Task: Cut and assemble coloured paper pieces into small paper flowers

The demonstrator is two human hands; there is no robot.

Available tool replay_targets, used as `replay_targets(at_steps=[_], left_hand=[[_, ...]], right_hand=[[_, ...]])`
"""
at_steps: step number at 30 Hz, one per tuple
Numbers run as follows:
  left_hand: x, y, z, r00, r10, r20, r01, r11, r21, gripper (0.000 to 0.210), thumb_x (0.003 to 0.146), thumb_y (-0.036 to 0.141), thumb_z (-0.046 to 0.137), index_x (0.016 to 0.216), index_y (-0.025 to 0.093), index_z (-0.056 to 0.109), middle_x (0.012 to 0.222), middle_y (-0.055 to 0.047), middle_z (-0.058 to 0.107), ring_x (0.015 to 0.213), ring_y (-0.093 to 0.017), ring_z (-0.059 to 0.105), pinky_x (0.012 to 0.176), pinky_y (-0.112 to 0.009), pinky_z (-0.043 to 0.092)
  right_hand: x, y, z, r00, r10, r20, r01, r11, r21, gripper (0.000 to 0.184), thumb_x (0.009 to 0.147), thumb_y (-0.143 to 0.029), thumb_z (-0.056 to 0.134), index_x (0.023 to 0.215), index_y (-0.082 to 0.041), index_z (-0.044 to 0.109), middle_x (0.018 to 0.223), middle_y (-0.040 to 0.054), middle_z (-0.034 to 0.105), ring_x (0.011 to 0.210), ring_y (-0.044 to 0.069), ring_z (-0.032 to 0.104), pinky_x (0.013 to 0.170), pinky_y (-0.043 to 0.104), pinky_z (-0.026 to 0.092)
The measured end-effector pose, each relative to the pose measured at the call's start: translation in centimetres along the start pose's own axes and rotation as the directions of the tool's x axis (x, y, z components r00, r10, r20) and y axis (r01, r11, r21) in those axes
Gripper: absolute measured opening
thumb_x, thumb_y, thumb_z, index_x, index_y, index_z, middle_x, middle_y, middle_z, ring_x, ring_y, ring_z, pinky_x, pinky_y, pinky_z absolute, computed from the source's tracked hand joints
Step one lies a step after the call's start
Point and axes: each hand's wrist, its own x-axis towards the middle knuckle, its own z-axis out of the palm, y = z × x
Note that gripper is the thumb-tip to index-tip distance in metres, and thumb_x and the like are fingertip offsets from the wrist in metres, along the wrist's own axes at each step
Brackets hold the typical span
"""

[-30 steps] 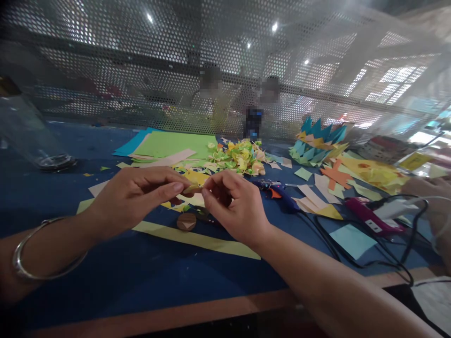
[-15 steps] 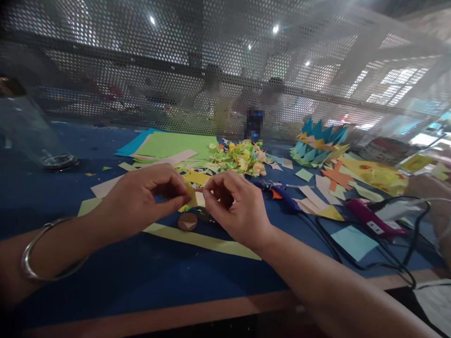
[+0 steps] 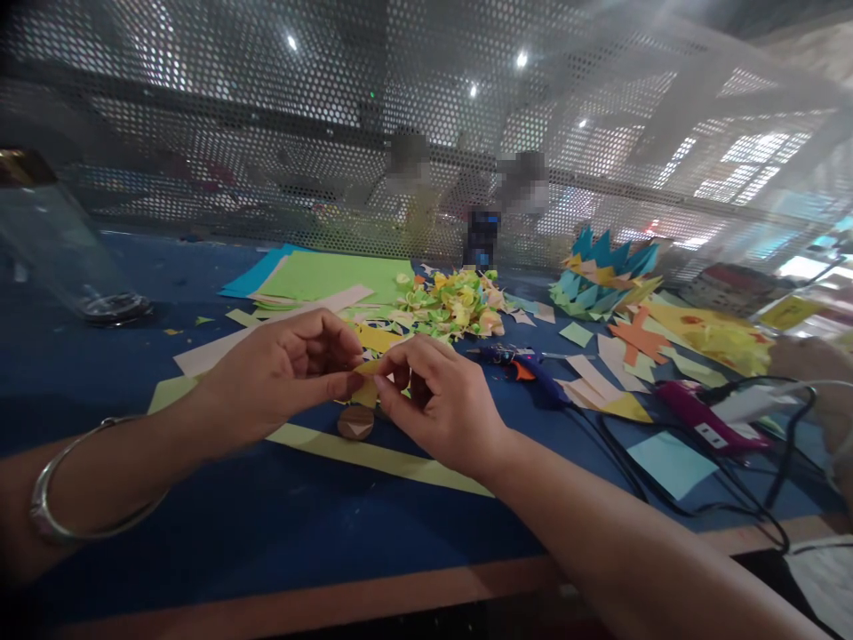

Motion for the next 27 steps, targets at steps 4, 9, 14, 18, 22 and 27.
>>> replay_targets(at_steps=[4, 9, 14, 18, 22, 27], left_hand=[[0.16, -0.16, -0.12, 1.0, -0.021, -0.021, 0.021, 0.999, -0.038, 0.02, 0.076, 0.017, 0.076, 0.088, 0.019, 0.059, 0.082, 0.003, 0.062, 0.075, -0.011, 0.062, 0.07, -0.023, 0.051], [0.31, -0.19, -0.15, 0.999, -0.042, -0.02, 0.04, 0.995, -0.09, 0.021, 0.075, 0.016, 0.077, 0.087, 0.019, 0.06, 0.083, 0.003, 0.062, 0.075, -0.01, 0.061, 0.069, -0.023, 0.05], [0.27, 0.07, 0.07, 0.998, -0.065, -0.026, 0.062, 0.991, -0.122, 0.021, 0.076, 0.015, 0.077, 0.086, 0.017, 0.06, 0.081, 0.004, 0.059, 0.073, -0.008, 0.058, 0.069, -0.021, 0.048], [0.22, -0.05, -0.02, 0.993, -0.116, 0.009, 0.115, 0.973, -0.201, 0.02, 0.077, 0.012, 0.077, 0.085, 0.017, 0.059, 0.079, 0.004, 0.059, 0.073, -0.007, 0.057, 0.068, -0.019, 0.047], [0.37, -0.45, -0.49, 0.976, -0.187, 0.111, 0.214, 0.917, -0.336, 0.022, 0.078, 0.01, 0.076, 0.089, 0.018, 0.058, 0.078, 0.004, 0.061, 0.075, -0.008, 0.06, 0.07, -0.019, 0.048], [0.6, -0.61, -0.85, 0.966, -0.206, 0.159, 0.25, 0.905, -0.345, 0.02, 0.08, 0.009, 0.076, 0.088, 0.017, 0.059, 0.076, 0.004, 0.066, 0.074, -0.008, 0.063, 0.071, -0.019, 0.048]], right_hand=[[-0.01, 0.02, -0.09, 1.0, 0.005, 0.016, -0.005, 1.0, 0.026, 0.003, 0.09, -0.018, 0.064, 0.092, -0.019, 0.063, 0.077, -0.0019, 0.057, 0.061, 0.008, 0.05, 0.054, 0.022, 0.043], [-0.05, 0.06, -0.05, 0.997, 0.077, 0.022, -0.078, 0.995, 0.06, 0.006, 0.092, -0.024, 0.065, 0.093, -0.019, 0.064, 0.075, -0.0023, 0.058, 0.058, 0.008, 0.05, 0.053, 0.023, 0.042], [0.1, -0.09, 0.03, 0.989, 0.146, 0.034, -0.149, 0.98, 0.131, 0.011, 0.092, -0.028, 0.065, 0.093, -0.018, 0.064, 0.076, -0.0017, 0.058, 0.057, 0.008, 0.05, 0.052, 0.023, 0.041], [0.15, -0.21, -0.16, 0.977, 0.2, 0.079, -0.212, 0.957, 0.199, 0.014, 0.092, -0.032, 0.066, 0.092, -0.018, 0.063, 0.076, -0.0019, 0.057, 0.054, 0.006, 0.047, 0.049, 0.022, 0.039], [0.3, -0.25, -0.37, 0.965, 0.237, 0.111, -0.258, 0.932, 0.254, 0.014, 0.092, -0.032, 0.065, 0.092, -0.018, 0.064, 0.071, -0.0033, 0.056, 0.049, 0.005, 0.047, 0.044, 0.02, 0.037], [0.44, -0.19, -0.45, 0.958, 0.25, 0.141, -0.281, 0.917, 0.284, 0.013, 0.092, -0.031, 0.065, 0.092, -0.017, 0.064, 0.072, -0.003, 0.058, 0.047, 0.004, 0.048, 0.042, 0.019, 0.037]])
